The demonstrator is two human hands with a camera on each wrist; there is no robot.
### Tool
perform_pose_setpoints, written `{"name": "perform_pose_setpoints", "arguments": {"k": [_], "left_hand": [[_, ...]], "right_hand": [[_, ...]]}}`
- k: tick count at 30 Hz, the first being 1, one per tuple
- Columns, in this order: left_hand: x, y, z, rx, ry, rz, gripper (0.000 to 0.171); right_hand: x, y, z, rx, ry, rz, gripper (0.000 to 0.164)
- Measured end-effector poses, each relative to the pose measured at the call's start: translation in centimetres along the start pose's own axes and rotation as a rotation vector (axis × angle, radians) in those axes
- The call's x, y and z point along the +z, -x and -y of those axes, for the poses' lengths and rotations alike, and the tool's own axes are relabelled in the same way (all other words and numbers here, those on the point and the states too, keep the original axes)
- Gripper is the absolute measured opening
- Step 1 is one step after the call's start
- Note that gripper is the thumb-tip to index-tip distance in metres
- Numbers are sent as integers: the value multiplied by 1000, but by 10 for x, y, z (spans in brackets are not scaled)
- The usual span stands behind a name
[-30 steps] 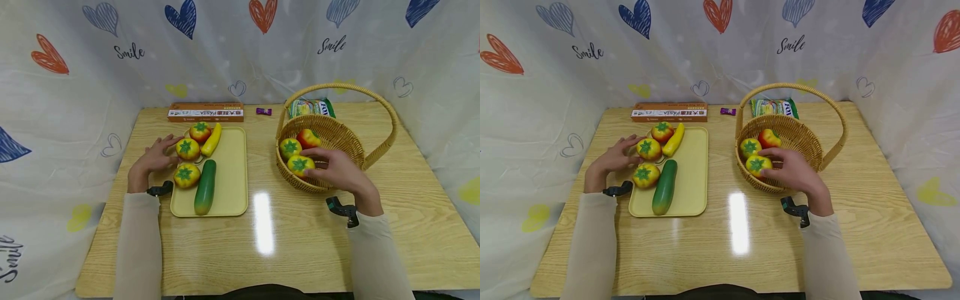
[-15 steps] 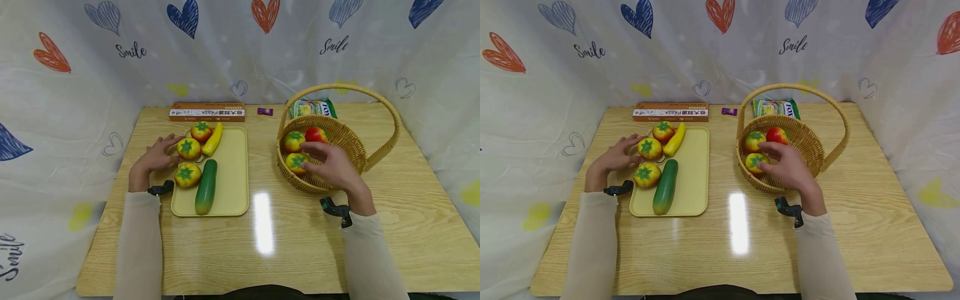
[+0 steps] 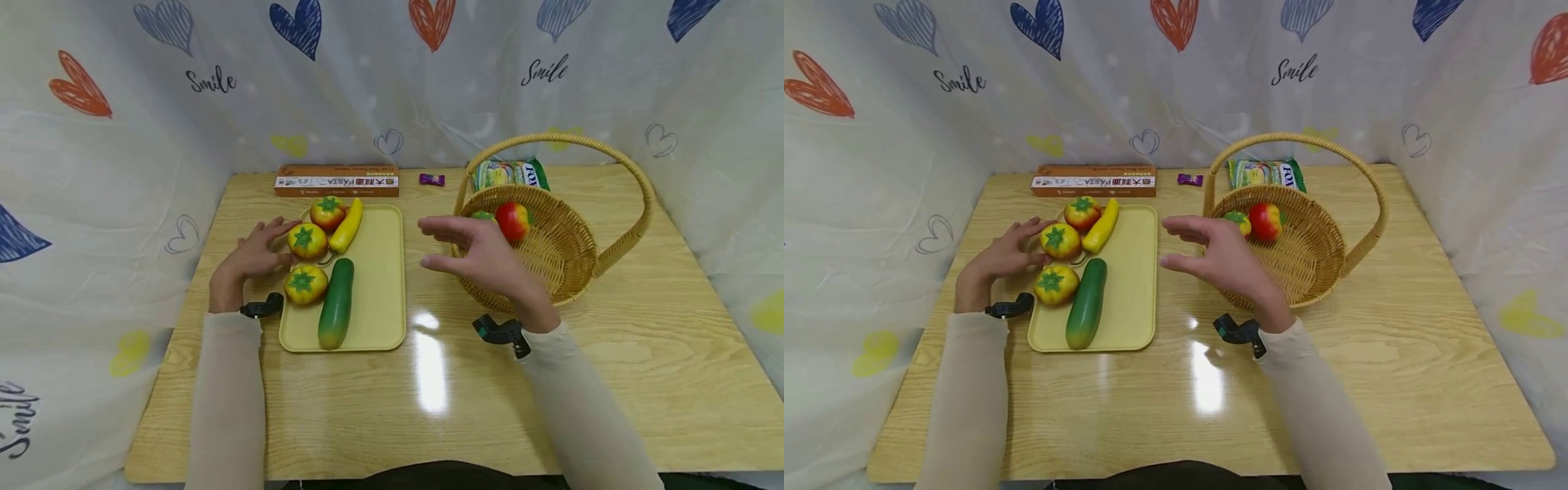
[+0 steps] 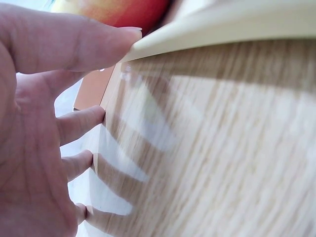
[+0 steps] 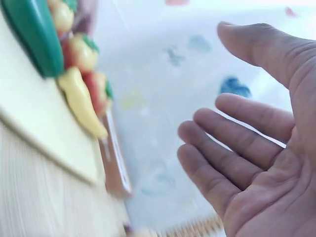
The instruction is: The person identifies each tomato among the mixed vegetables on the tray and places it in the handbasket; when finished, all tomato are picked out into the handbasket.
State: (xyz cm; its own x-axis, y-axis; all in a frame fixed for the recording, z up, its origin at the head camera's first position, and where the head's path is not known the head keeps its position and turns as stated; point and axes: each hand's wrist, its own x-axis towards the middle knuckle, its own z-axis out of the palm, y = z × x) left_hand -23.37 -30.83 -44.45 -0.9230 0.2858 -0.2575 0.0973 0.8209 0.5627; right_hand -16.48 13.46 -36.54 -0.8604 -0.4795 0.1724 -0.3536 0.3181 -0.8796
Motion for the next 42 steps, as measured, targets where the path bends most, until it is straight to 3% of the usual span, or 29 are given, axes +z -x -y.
{"name": "perform_pose_setpoints", "arguments": {"k": [8, 12, 16, 20, 25, 35, 42], "left_hand": [[0, 0, -1, 0, -4, -1, 78], [0, 2, -2, 3, 3, -5, 77], [0, 3, -2, 5, -13, -3, 77], [-1, 3, -2, 6, -20, -7, 76], [-1, 4, -2, 19, -16, -8, 77], [0, 2, 0, 10, -7, -18, 78], [0, 2, -1, 5, -2, -20, 77]], "right_hand": [[54, -38, 10, -71, -38, 110, 53], [85, -57, 5, -126, -29, 195, 55], [112, -72, -3, -128, -26, 268, 59], [133, -85, -9, -149, 38, 310, 63], [148, -98, -11, -183, 139, 342, 63], [167, -112, -17, -168, 302, 408, 55], [167, -110, -10, -226, 344, 412, 51]]}}
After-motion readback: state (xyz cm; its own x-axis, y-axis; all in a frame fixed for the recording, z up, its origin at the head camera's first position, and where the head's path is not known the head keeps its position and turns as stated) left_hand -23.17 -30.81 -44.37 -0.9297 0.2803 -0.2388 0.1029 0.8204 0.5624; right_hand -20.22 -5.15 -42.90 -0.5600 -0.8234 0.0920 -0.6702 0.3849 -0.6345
